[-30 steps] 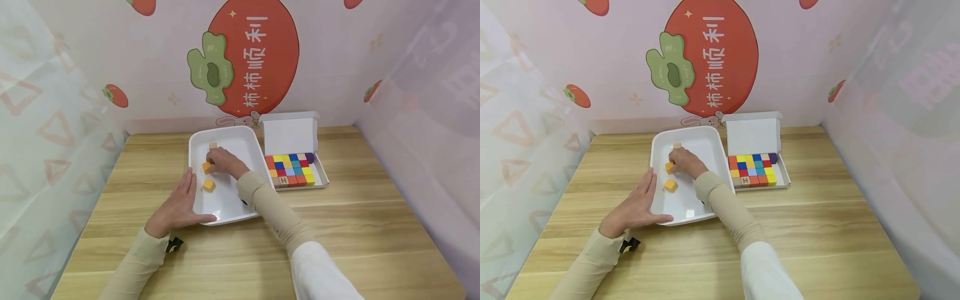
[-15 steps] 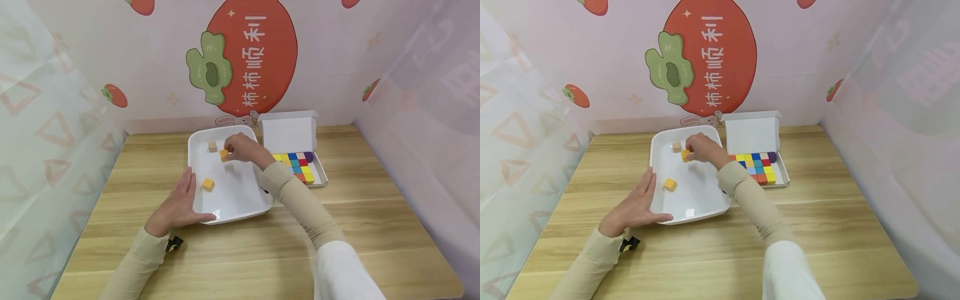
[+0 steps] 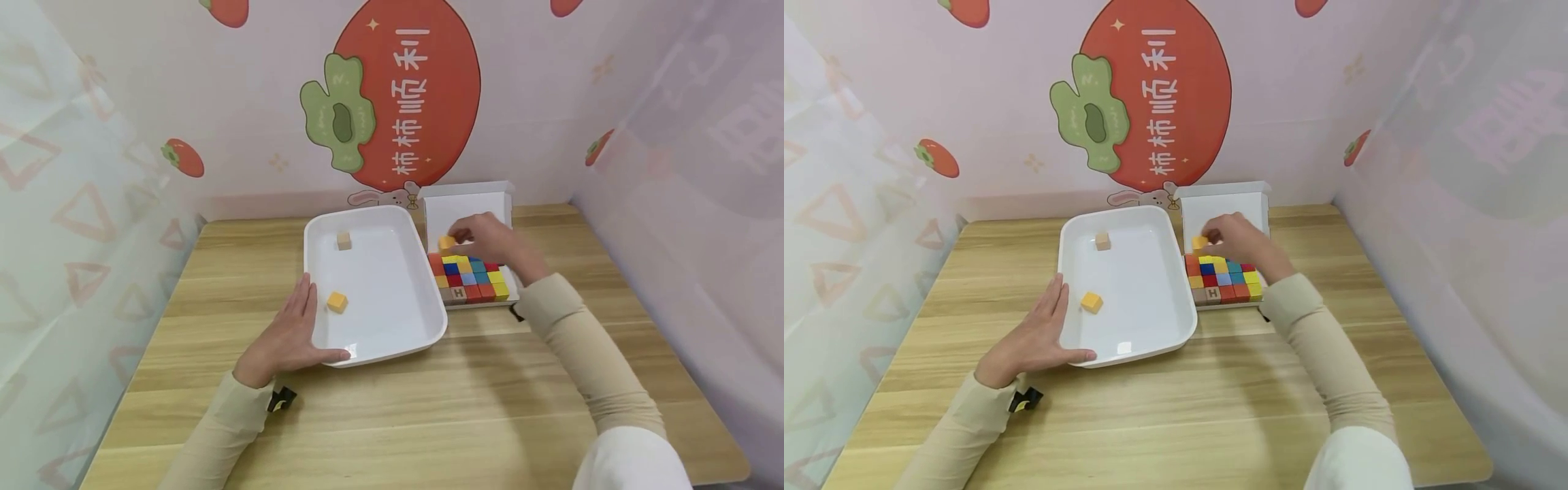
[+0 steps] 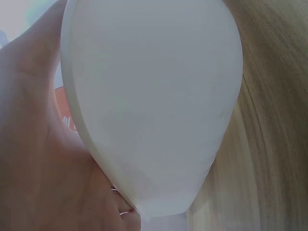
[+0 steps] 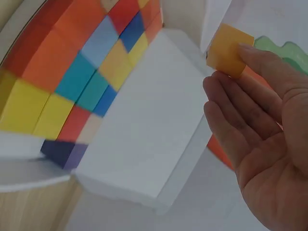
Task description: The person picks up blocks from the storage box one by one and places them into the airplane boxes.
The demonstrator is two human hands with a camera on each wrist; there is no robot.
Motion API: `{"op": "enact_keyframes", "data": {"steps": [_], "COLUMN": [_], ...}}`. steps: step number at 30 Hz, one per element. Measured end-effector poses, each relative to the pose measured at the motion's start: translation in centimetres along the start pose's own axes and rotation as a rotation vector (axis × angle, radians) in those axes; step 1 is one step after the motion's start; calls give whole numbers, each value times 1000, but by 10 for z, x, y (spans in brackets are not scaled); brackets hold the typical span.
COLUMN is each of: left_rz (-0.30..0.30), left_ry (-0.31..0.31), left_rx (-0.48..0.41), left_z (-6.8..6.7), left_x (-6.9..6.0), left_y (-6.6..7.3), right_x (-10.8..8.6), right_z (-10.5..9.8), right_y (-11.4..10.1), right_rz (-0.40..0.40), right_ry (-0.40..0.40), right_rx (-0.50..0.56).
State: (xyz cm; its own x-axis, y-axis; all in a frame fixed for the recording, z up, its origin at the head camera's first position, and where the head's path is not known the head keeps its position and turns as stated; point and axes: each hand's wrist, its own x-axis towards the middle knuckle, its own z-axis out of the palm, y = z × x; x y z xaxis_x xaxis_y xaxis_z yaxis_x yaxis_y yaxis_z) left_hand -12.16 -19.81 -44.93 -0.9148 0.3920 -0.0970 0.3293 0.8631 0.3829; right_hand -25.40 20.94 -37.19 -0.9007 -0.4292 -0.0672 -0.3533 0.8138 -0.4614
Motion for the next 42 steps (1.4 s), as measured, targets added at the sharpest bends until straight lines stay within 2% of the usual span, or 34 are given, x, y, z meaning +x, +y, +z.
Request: {"op": "enact_keyframes", "data": {"steps": [5, 8, 12, 17, 21, 27, 37, 42], "left_rz": [-2, -4, -9, -13, -13, -8, -14, -11], "left_ry": [4, 7, 1, -10, -10, -5, -3, 2], "left_rx": [4, 7, -10, -25, -22, -19, -12, -8], "left_z": [0, 0, 1, 3, 4, 5, 2, 1], "left_x": [-1, -2, -3, -3, -3, -2, -2, -1], "left_y": [-3, -4, -3, -1, -1, -1, 1, 0], "right_x": [-25, -37, -50, -59, -62, -62, -55, -53], "right_z": [-21, -29, -30, -22, -13, -2, 14, 14], "right_y": [33, 51, 74, 95, 104, 111, 122, 117], "right_rz": [110, 145, 170, 200, 212, 188, 102, 103], "right_ry": [20, 32, 23, -20, -30, -26, 16, 16], "right_rx": [-3, -21, -25, -8, 9, -6, -75, -142]}}
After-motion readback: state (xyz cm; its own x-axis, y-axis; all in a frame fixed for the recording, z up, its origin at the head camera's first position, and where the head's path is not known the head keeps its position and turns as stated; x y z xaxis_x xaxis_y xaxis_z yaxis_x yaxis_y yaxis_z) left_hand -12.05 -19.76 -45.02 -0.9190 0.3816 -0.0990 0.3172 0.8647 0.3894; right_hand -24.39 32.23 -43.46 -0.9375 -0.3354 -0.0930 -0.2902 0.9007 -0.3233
